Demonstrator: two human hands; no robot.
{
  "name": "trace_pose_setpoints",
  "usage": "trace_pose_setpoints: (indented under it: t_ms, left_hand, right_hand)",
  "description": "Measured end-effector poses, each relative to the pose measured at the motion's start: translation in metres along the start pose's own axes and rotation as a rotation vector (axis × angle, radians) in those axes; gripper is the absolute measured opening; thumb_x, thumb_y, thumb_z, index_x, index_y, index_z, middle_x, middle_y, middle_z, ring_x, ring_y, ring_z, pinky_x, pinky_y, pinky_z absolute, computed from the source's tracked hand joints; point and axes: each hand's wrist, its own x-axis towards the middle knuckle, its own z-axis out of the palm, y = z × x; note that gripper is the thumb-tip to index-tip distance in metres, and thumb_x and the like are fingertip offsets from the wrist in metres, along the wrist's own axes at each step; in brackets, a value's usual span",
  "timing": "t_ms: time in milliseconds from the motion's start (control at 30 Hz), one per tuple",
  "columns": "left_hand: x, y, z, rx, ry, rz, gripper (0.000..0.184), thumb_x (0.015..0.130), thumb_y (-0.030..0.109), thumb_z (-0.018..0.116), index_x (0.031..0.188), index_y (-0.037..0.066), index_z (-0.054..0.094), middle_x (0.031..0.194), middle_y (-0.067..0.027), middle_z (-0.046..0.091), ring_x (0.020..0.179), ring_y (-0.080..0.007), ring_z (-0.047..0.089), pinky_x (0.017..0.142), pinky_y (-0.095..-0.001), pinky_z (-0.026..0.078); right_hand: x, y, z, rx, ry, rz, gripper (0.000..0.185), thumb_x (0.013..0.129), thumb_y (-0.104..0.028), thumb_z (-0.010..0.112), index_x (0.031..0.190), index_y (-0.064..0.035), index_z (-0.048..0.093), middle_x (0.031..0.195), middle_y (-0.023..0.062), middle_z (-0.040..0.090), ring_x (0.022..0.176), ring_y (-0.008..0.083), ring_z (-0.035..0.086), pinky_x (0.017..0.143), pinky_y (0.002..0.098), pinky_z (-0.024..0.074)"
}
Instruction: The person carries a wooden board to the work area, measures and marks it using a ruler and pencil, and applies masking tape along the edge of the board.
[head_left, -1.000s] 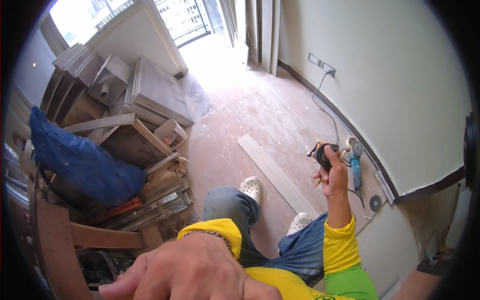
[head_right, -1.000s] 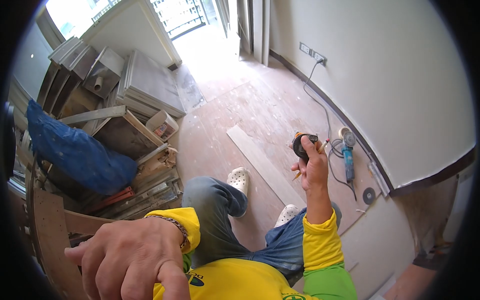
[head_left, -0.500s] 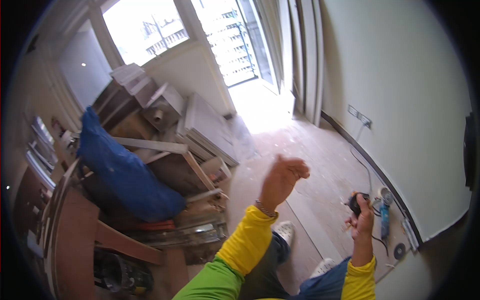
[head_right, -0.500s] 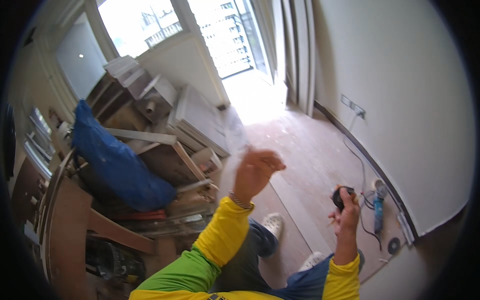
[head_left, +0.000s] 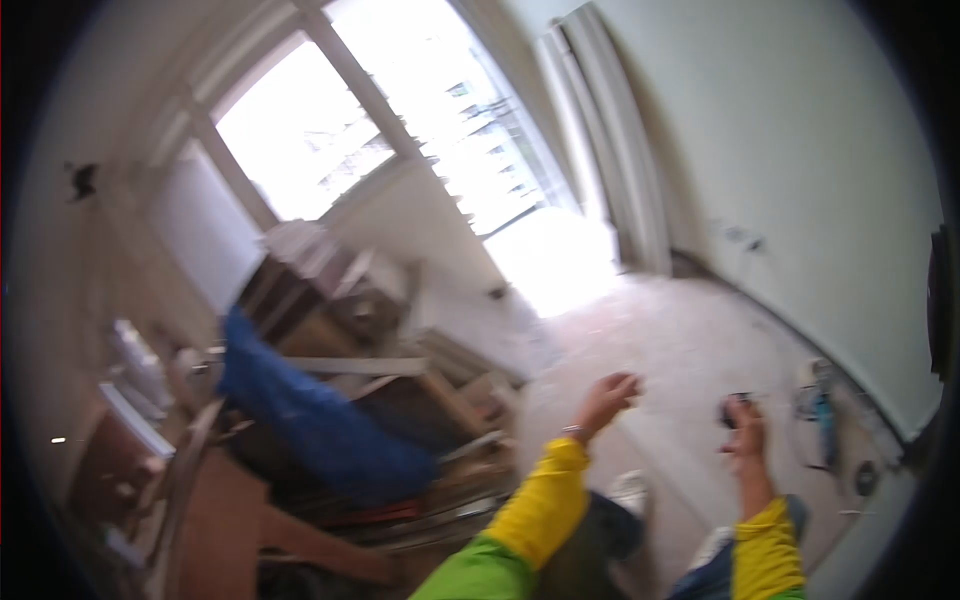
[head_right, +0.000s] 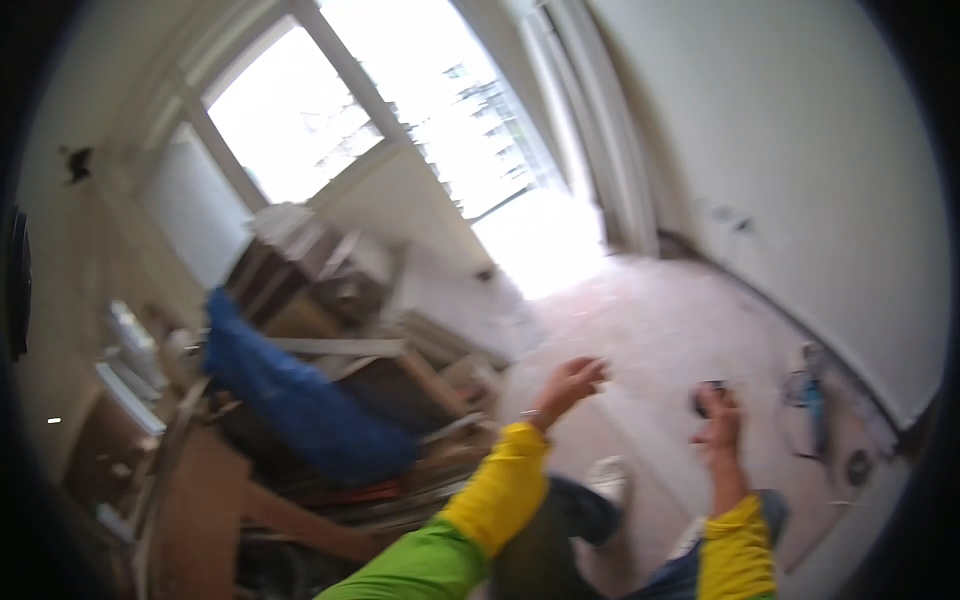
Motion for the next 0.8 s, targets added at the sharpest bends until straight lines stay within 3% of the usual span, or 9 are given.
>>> trace_pose_setpoints:
  t_ms: [33,67,133,200,233,400,467,667,800]
  left_hand:
    - [0.005,-0.006,0.001,0.069,-0.001,-0.028,0.048,0.096,0.043,0.056,0.118,0.001,0.064,0.098,-0.0074,0.067,0.082,-0.0145,0.060,0.074,-0.0290,0.050]
    - [0.007,-0.013,0.004,0.087,-0.025,-0.009,0.047,0.096,0.043,0.056,0.117,0.001,0.065,0.095,-0.0067,0.067,0.079,-0.0145,0.060,0.071,-0.0293,0.050]
    - [0.007,-0.020,0.008,0.116,-0.032,0.008,0.042,0.095,0.038,0.057,0.113,0.002,0.067,0.087,-0.0052,0.067,0.071,-0.0131,0.058,0.064,-0.0287,0.049]
    - [0.003,-0.015,0.010,0.184,-0.055,0.000,0.035,0.095,0.033,0.058,0.102,0.001,0.069,0.078,-0.0034,0.064,0.068,-0.0116,0.056,0.062,-0.0281,0.048]
    - [0.002,-0.019,0.012,0.141,-0.036,0.008,0.032,0.094,0.032,0.059,0.096,0.001,0.068,0.075,-0.0030,0.062,0.067,-0.0113,0.056,0.061,-0.0283,0.048]
    - [-0.002,-0.022,0.012,0.271,0.054,0.021,0.030,0.090,0.027,0.063,0.091,-0.003,0.070,0.072,-0.0093,0.067,0.062,-0.0154,0.061,0.062,-0.0324,0.051]
    - [-0.008,-0.018,0.017,0.283,0.093,0.056,0.032,0.092,0.026,0.062,0.099,-0.004,0.070,0.078,-0.0127,0.070,0.069,-0.0175,0.064,0.067,-0.0328,0.052]
    - [0.006,-0.035,0.008,0.239,0.071,0.086,0.034,0.093,0.031,0.060,0.093,-0.002,0.067,0.074,-0.0067,0.065,0.062,-0.0141,0.057,0.061,-0.0310,0.049]
    - [0.007,-0.041,0.004,0.267,0.088,0.092,0.037,0.096,0.037,0.058,0.103,0.002,0.066,0.083,-0.0031,0.063,0.071,-0.0122,0.055,0.065,-0.0254,0.048]
  right_hand:
    - [-0.005,-0.004,0.002,0.039,-0.043,-0.017,0.037,0.087,-0.041,0.064,0.112,-0.0132,0.065,0.102,0.0051,0.066,0.086,0.0176,0.065,0.035,0.0277,0.0497]
    - [-0.011,-0.012,0.000,0.022,-0.073,0.037,0.041,0.088,-0.041,0.063,0.118,-0.0129,0.064,0.114,0.0062,0.064,0.109,0.0204,0.061,0.041,0.0302,0.0547]
    - [-0.005,0.007,-0.007,-0.066,-0.183,-0.142,0.048,0.088,-0.040,0.064,0.128,-0.0129,0.060,0.124,0.0073,0.057,0.117,0.0235,0.058,0.049,0.0341,0.0583]
    - [-0.017,-0.013,0.001,0.025,-0.026,0.083,0.043,0.081,-0.042,0.074,0.113,-0.0151,0.063,0.103,0.0042,0.062,0.084,0.0159,0.061,0.045,0.0314,0.0528]
    - [-0.023,-0.019,0.000,0.084,-0.056,0.084,0.042,0.078,-0.043,0.077,0.106,-0.0161,0.062,0.096,0.0024,0.062,0.068,0.0123,0.053,0.046,0.0314,0.0521]
    - [-0.026,-0.021,0.003,0.107,-0.132,0.002,0.031,0.085,-0.039,0.072,0.098,-0.0118,0.063,0.086,0.0042,0.067,0.041,0.0062,0.041,0.044,0.0287,0.0485]
    - [-0.032,-0.022,0.000,0.122,-0.125,-0.010,0.029,0.087,-0.035,0.071,0.097,-0.0103,0.061,0.072,-0.0028,0.054,0.036,0.0051,0.034,0.041,0.0254,0.0470]
    - [-0.022,-0.021,-0.001,0.142,-0.070,0.025,0.031,0.085,-0.035,0.073,0.100,-0.0100,0.062,0.079,-0.0004,0.057,0.040,0.0070,0.038,0.039,0.0259,0.0449]
    - [-0.017,-0.012,-0.006,0.117,-0.081,-0.009,0.035,0.083,-0.036,0.073,0.102,-0.0093,0.062,0.083,0.0012,0.059,0.041,0.0080,0.039,0.039,0.0271,0.0459]
